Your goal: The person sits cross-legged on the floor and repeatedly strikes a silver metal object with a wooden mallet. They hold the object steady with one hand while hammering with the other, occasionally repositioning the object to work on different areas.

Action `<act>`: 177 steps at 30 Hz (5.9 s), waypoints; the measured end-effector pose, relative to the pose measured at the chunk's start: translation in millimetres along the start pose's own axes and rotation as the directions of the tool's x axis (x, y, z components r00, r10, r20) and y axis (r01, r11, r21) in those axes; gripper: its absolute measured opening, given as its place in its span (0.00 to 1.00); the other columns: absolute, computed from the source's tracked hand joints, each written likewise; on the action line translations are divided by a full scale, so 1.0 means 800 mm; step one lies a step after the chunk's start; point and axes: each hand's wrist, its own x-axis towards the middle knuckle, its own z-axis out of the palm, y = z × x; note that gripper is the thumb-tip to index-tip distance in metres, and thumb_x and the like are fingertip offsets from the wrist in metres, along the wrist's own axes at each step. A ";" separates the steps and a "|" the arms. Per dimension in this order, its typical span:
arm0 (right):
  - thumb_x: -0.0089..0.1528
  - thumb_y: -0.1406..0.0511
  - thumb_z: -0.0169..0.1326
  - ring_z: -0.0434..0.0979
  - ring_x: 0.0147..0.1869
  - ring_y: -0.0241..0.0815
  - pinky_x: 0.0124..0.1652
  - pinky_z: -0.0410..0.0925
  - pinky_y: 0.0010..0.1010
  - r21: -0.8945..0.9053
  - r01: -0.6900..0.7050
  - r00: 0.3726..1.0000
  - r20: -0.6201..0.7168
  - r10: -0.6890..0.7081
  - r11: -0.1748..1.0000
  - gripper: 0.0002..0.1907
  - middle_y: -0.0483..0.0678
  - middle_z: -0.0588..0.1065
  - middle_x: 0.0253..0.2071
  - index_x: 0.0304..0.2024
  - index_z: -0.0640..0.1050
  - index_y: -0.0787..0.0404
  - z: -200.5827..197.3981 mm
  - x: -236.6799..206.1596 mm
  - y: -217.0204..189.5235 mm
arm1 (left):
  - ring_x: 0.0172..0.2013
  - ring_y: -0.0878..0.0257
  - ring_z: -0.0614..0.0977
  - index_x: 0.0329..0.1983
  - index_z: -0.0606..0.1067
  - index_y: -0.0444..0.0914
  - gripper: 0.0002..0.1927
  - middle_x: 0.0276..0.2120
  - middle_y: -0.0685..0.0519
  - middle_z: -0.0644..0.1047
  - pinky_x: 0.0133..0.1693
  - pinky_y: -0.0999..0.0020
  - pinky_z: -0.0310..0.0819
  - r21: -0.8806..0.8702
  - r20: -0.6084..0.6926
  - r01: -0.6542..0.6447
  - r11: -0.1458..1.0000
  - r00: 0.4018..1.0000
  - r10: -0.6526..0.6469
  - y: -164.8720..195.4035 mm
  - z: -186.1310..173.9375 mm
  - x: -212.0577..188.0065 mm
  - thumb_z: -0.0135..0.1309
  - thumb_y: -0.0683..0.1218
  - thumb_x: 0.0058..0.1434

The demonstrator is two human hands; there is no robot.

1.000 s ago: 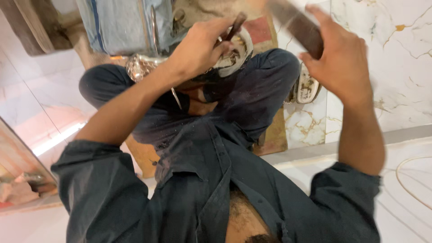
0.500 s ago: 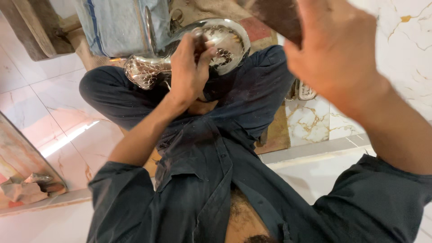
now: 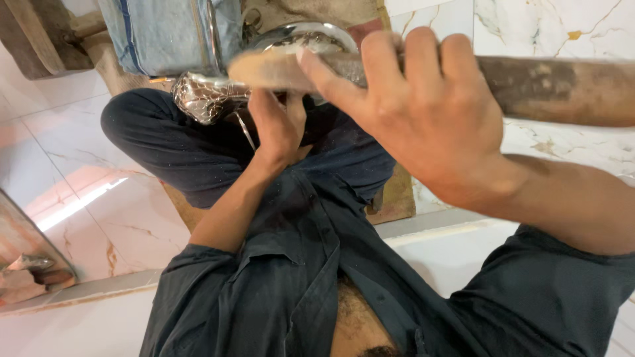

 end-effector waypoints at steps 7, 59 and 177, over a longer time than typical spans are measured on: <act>0.78 0.67 0.48 0.70 0.34 0.33 0.34 0.64 0.24 0.011 -0.041 0.999 0.012 0.040 0.999 0.21 0.41 0.70 0.38 0.71 0.68 0.44 0.026 -0.026 0.009 | 0.36 0.49 0.81 0.49 0.68 0.33 0.13 0.39 0.45 0.78 0.39 0.56 0.75 -0.087 0.113 -0.036 0.996 0.993 0.046 0.012 -0.004 0.014 0.60 0.39 0.69; 0.60 0.75 0.63 0.68 0.72 0.47 0.64 0.68 0.37 0.680 -0.094 0.200 0.728 0.655 -0.727 0.50 0.57 0.68 0.66 0.76 0.46 0.62 0.194 -0.137 -0.196 | 0.41 0.67 0.80 0.55 0.73 0.34 0.07 0.42 0.52 0.78 0.42 0.72 0.79 -0.311 0.108 -0.145 0.939 0.977 0.187 0.011 -0.102 0.101 0.60 0.35 0.79; 0.62 0.71 0.67 0.78 0.54 0.44 0.56 0.72 0.37 0.866 -0.450 0.322 0.383 0.866 -0.216 0.46 0.53 0.74 0.57 0.76 0.55 0.58 0.190 -0.213 -0.159 | 0.41 0.44 0.81 0.60 0.73 0.34 0.21 0.44 0.41 0.79 0.43 0.51 0.75 -0.134 0.838 -0.614 0.778 0.349 0.420 0.056 -0.008 0.143 0.61 0.42 0.65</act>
